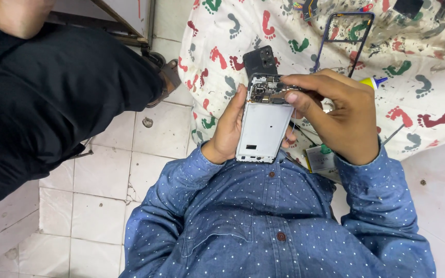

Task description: The person applies adhesive to the inner frame of a disassembled smartphone and then places the motherboard into the frame. The person handles the phone frame, adhesive tube, and motherboard during the process.

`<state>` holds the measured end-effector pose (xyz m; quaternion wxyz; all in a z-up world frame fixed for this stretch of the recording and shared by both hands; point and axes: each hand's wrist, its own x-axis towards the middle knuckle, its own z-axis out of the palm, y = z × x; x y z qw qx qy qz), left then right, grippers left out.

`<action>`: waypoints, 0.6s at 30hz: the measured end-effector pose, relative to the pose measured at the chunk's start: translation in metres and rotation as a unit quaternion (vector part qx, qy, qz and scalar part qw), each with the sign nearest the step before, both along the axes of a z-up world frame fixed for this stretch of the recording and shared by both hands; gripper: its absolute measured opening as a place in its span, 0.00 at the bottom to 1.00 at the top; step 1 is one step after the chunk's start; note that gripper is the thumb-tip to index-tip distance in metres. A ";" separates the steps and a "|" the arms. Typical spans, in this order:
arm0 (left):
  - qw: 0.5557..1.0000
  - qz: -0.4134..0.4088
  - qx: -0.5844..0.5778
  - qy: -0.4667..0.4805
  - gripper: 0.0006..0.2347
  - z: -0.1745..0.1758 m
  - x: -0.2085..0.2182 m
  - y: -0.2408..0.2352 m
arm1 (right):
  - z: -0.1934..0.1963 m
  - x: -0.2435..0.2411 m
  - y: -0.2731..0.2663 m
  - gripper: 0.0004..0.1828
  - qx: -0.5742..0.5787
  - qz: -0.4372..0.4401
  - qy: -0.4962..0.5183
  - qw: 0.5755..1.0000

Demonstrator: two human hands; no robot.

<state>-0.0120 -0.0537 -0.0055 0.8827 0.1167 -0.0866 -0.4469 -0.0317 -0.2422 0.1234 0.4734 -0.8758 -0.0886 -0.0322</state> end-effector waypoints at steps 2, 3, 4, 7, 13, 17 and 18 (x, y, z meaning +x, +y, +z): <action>1.000 -0.009 0.002 0.024 0.36 -0.001 -0.001 -0.001 | -0.001 -0.003 0.002 0.12 0.016 -0.024 0.015 0.999; 0.999 -0.014 0.003 0.036 0.37 -0.002 -0.001 -0.001 | -0.002 -0.005 0.002 0.13 -0.001 -0.030 0.010 1.000; 0.999 -0.014 0.003 0.033 0.37 -0.003 -0.002 0.000 | -0.004 -0.005 0.003 0.13 -0.019 -0.035 0.003 0.999; 1.000 -0.012 0.004 0.017 0.38 -0.004 -0.003 0.002 | -0.009 -0.009 0.004 0.13 0.000 -0.066 0.014 0.998; 1.000 -0.010 -0.008 0.006 0.38 -0.007 -0.005 0.002 | -0.019 -0.012 -0.001 0.10 -0.027 -0.040 -0.058 0.997; 1.000 0.003 0.016 0.011 0.37 -0.002 -0.006 0.002 | -0.023 -0.011 -0.003 0.13 -0.025 -0.036 -0.084 0.996; 1.000 0.006 0.025 0.005 0.37 -0.001 -0.006 0.002 | -0.024 -0.012 -0.003 0.13 -0.023 -0.036 -0.084 0.996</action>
